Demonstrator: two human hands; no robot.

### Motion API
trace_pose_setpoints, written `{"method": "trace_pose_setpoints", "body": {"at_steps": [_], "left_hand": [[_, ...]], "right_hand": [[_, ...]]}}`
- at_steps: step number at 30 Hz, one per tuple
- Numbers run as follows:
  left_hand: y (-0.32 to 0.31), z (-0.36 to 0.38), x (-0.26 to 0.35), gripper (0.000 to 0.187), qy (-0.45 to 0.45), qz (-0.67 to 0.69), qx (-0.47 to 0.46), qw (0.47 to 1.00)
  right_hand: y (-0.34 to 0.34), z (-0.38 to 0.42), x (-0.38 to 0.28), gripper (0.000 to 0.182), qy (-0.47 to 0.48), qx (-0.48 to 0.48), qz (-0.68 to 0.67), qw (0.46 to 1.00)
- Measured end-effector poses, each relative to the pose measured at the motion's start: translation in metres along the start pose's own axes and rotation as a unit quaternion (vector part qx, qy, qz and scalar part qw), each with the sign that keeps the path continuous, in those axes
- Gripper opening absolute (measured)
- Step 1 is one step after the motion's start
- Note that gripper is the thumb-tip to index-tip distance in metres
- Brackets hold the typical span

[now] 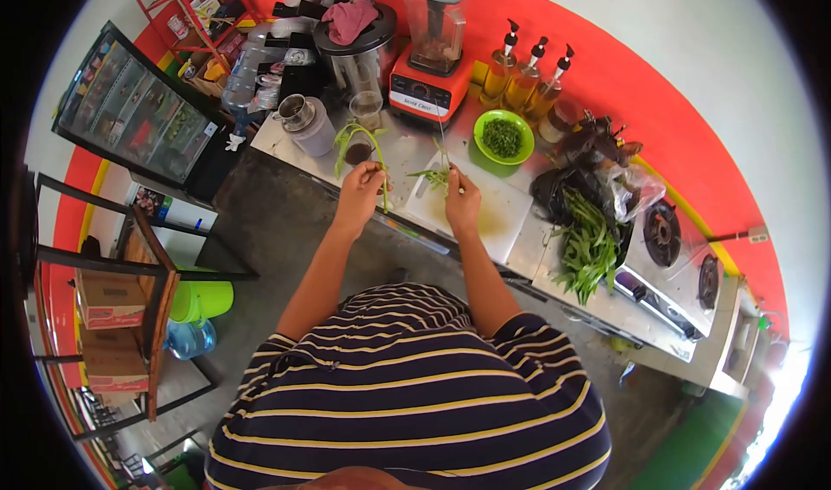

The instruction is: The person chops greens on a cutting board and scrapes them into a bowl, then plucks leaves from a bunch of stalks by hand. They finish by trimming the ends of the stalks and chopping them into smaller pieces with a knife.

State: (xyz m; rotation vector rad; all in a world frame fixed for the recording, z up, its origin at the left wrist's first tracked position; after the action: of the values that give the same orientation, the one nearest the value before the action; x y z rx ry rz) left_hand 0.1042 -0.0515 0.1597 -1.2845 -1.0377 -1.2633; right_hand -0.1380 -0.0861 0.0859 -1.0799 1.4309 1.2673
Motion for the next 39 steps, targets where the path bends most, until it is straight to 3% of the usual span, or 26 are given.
{"method": "trace_pose_setpoints", "body": {"at_steps": [1, 3, 5, 9, 13, 19, 24, 32, 39], "left_hand": [[0.001, 0.003, 0.004, 0.015, -0.006, 0.021, -0.008, 1.000], [0.004, 0.009, 0.007, 0.019, -0.024, 0.040, -0.023, 0.999], [0.007, 0.016, 0.009, 0.020, -0.018, 0.048, -0.018, 0.999], [0.006, 0.021, 0.008, 0.028, -0.021, 0.086, -0.045, 0.995], [-0.001, 0.021, 0.011, 0.036, -0.010, 0.082, -0.066, 0.994], [-0.030, 0.008, 0.011, 0.038, 0.013, 0.065, -0.125, 0.990], [-0.059, -0.007, 0.007, 0.037, 0.010, 0.060, -0.184, 0.981], [-0.107, -0.019, 0.009, 0.034, -0.009, 0.127, -0.275, 0.953], [-0.112, -0.029, 0.014, 0.035, -0.016, 0.122, -0.277, 0.953]], "right_hand": [[0.003, -0.003, 0.016, 0.040, -0.004, 0.005, -0.004, 1.000], [-0.002, -0.006, 0.063, 0.042, -0.124, -0.041, 0.011, 0.991], [-0.006, -0.012, 0.093, 0.041, -0.147, -0.053, 0.005, 0.988], [-0.005, -0.005, 0.103, 0.040, -0.246, -0.086, -0.067, 0.963], [0.010, -0.001, 0.080, 0.038, -0.248, -0.077, -0.044, 0.965], [0.008, 0.006, -0.017, 0.035, -0.182, -0.136, -0.169, 0.959], [-0.010, 0.018, -0.082, 0.036, -0.128, -0.222, -0.288, 0.923], [-0.002, 0.017, -0.098, 0.042, -0.083, -0.171, -0.303, 0.934], [0.001, 0.023, -0.105, 0.044, -0.071, -0.162, -0.364, 0.914]]}}
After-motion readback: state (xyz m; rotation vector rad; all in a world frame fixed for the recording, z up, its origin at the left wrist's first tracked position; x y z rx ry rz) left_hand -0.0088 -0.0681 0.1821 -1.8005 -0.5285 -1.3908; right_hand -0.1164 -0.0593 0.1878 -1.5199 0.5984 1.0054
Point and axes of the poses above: each hand's wrist, its own z-axis away from the middle knuckle, its own y-axis out of the back of the hand, x = y × z, the point moved 10 cm from there along -z, towards the middle knuckle, and after that the axes turned 11 degrees about -x, right-handed, at the moved point
